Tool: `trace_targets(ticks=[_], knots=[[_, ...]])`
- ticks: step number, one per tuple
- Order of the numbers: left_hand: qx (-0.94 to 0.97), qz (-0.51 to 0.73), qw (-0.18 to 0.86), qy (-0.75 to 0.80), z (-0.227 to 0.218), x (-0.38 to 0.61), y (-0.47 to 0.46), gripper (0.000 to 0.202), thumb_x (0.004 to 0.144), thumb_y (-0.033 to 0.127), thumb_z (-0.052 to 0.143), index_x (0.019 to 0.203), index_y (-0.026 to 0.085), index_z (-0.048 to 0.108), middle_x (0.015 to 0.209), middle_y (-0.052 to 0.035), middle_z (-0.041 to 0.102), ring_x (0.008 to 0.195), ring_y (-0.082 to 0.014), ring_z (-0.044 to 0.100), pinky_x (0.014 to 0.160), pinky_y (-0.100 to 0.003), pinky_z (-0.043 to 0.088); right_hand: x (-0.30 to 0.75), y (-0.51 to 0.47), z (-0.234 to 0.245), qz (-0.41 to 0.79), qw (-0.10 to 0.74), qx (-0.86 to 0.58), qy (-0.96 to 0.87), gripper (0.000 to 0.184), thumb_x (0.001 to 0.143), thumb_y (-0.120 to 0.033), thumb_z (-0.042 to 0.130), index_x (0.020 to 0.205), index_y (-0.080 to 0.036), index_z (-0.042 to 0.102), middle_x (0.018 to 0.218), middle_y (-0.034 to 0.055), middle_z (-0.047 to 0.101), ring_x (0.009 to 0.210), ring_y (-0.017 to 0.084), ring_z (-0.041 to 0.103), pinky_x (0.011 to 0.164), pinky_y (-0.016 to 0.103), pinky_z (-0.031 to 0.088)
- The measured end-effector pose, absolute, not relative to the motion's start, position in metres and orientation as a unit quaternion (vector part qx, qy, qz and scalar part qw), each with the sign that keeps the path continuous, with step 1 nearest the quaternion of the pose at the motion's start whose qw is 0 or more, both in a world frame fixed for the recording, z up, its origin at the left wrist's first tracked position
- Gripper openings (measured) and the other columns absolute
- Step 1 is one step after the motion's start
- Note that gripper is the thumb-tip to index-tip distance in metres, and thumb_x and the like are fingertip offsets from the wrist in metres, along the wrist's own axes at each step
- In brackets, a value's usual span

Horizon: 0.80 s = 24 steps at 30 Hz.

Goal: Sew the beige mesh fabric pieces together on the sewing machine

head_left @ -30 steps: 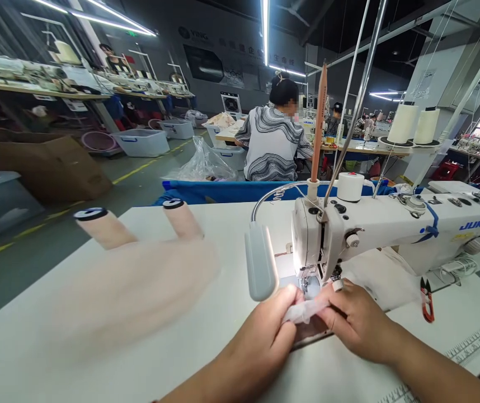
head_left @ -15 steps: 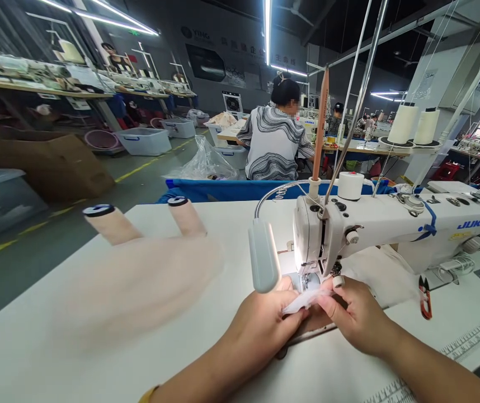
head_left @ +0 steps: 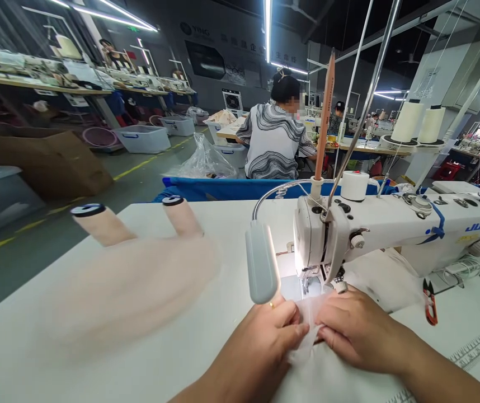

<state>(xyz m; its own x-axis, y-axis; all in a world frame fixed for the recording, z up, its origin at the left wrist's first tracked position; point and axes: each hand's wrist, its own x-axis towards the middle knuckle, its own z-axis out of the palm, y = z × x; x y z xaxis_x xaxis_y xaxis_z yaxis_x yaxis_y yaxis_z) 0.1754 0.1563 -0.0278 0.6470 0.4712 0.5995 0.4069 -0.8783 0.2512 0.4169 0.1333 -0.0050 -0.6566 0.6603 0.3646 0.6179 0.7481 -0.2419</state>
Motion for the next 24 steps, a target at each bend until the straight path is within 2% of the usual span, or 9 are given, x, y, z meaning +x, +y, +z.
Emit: trace_targets(ticks=[5,11,16,20,22,24], knots=[[0.895,0.359,0.030,0.261,-0.042,0.176,0.167,0.035,0.102,0.010,0.044,0.087,0.022,0.073,0.078,-0.0039,0.059,0.068,-0.0192,0.049,0.062,-0.033,0.032,0.418,0.138,-0.015,0.041,0.208,-0.376,-0.902,0.015,0.101,-0.015,0.052,0.090,-0.024,0.055,0.083,0.0002,0.066,0.077,0.021,0.058,0.074,0.035,0.042],[0.899,0.334,0.053,0.278,-0.046,0.175,0.175,0.033,0.091,0.004,0.043,0.082,0.022,0.069,0.079,-0.0037,0.059,0.064,-0.0192,0.047,0.057,-0.031,0.031,0.415,0.143,-0.025,0.022,0.220,-0.406,-0.887,0.016,0.091,-0.009,0.056,0.096,-0.024,0.058,0.089,0.0039,0.069,0.084,0.026,0.059,0.073,0.036,0.045],[0.882,0.314,0.178,0.304,-0.039,0.175,0.181,0.029,0.096,0.010,0.044,0.080,0.023,0.064,0.080,-0.0013,0.061,0.069,-0.0178,0.056,0.061,-0.027,0.041,0.407,0.145,-0.022,0.067,0.302,-0.388,-0.868,0.017,0.099,-0.010,0.052,0.094,-0.024,0.061,0.087,0.0030,0.070,0.083,0.023,0.061,0.077,0.035,0.048],[0.863,0.273,0.262,0.334,-0.019,0.175,0.184,0.035,0.104,0.020,0.041,0.076,0.022,0.061,0.085,-0.0010,0.064,0.076,-0.0166,0.063,0.067,-0.025,0.050,0.404,0.146,-0.012,0.148,0.358,-0.425,-0.818,0.019,0.107,-0.017,0.049,0.097,-0.024,0.064,0.089,0.0015,0.073,0.084,0.021,0.065,0.079,0.032,0.050],[0.867,0.261,0.263,0.334,-0.011,0.175,0.183,0.036,0.105,0.021,0.042,0.077,0.022,0.065,0.085,-0.0012,0.065,0.076,-0.0168,0.064,0.067,-0.025,0.051,0.404,0.145,-0.009,0.166,0.361,-0.430,-0.811,0.019,0.108,-0.018,0.049,0.098,-0.024,0.064,0.089,0.0009,0.072,0.083,0.020,0.065,0.078,0.031,0.050],[0.883,0.269,0.227,0.311,-0.010,0.174,0.179,0.033,0.100,0.015,0.045,0.082,0.023,0.071,0.084,-0.0017,0.065,0.073,-0.0173,0.063,0.064,-0.026,0.048,0.407,0.143,-0.009,0.152,0.341,-0.416,-0.829,0.019,0.108,-0.019,0.048,0.096,-0.024,0.062,0.087,0.0007,0.071,0.082,0.020,0.064,0.078,0.032,0.048]])
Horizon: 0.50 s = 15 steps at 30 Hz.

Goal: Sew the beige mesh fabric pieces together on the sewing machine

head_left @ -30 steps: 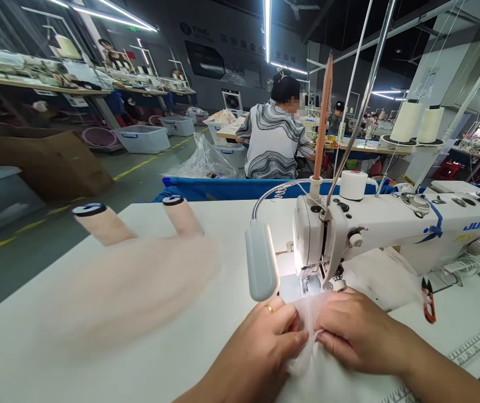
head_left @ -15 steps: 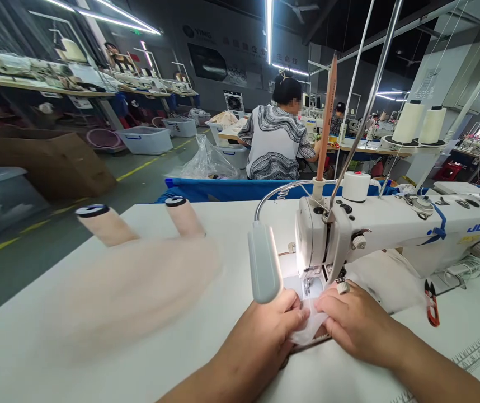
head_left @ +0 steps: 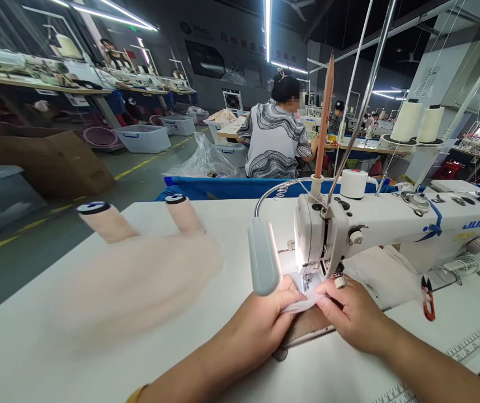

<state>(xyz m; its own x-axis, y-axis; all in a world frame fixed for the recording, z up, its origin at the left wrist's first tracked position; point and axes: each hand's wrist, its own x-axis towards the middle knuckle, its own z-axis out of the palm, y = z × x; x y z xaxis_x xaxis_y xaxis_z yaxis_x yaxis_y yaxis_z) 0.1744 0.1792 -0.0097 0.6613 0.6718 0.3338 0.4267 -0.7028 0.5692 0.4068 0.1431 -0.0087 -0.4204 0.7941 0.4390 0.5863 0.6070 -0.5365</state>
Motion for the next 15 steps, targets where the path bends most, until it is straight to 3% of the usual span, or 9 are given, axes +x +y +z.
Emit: trace_targets(ticks=[3,6,10,15], knots=[[0.908,0.300,0.135,0.260,-0.017,0.174,0.170,0.036,0.092,0.005,0.045,0.090,0.025,0.076,0.085,-0.0040,0.066,0.070,-0.0191,0.061,0.060,-0.029,0.044,0.411,0.137,-0.011,0.102,0.258,-0.377,-0.884,0.019,0.106,-0.016,0.048,0.091,-0.023,0.058,0.086,0.0015,0.069,0.082,0.021,0.063,0.079,0.034,0.046],[0.915,0.334,0.061,0.219,-0.024,0.173,0.162,0.035,0.097,0.004,0.044,0.087,0.023,0.072,0.085,-0.0045,0.070,0.072,-0.0207,0.063,0.066,-0.033,0.045,0.413,0.132,-0.011,0.060,0.195,-0.362,-0.909,0.020,0.103,-0.012,0.048,0.088,-0.022,0.056,0.090,0.0032,0.069,0.084,0.022,0.063,0.080,0.035,0.046],[0.928,0.302,0.035,0.216,-0.021,0.170,0.158,0.033,0.099,0.002,0.047,0.099,0.023,0.073,0.090,-0.0038,0.076,0.079,-0.0220,0.070,0.074,-0.037,0.049,0.412,0.130,-0.009,0.030,0.177,-0.371,-0.911,0.019,0.102,-0.012,0.049,0.089,-0.022,0.058,0.091,0.0038,0.070,0.083,0.022,0.061,0.079,0.036,0.045],[0.924,0.311,0.027,0.222,-0.020,0.169,0.167,0.042,0.091,-0.005,0.043,0.101,0.022,0.074,0.089,-0.0032,0.076,0.075,-0.0208,0.070,0.070,-0.036,0.048,0.411,0.134,-0.011,0.011,0.165,-0.390,-0.906,0.015,0.100,-0.011,0.054,0.091,-0.021,0.060,0.091,0.0031,0.069,0.084,0.023,0.058,0.078,0.036,0.044]])
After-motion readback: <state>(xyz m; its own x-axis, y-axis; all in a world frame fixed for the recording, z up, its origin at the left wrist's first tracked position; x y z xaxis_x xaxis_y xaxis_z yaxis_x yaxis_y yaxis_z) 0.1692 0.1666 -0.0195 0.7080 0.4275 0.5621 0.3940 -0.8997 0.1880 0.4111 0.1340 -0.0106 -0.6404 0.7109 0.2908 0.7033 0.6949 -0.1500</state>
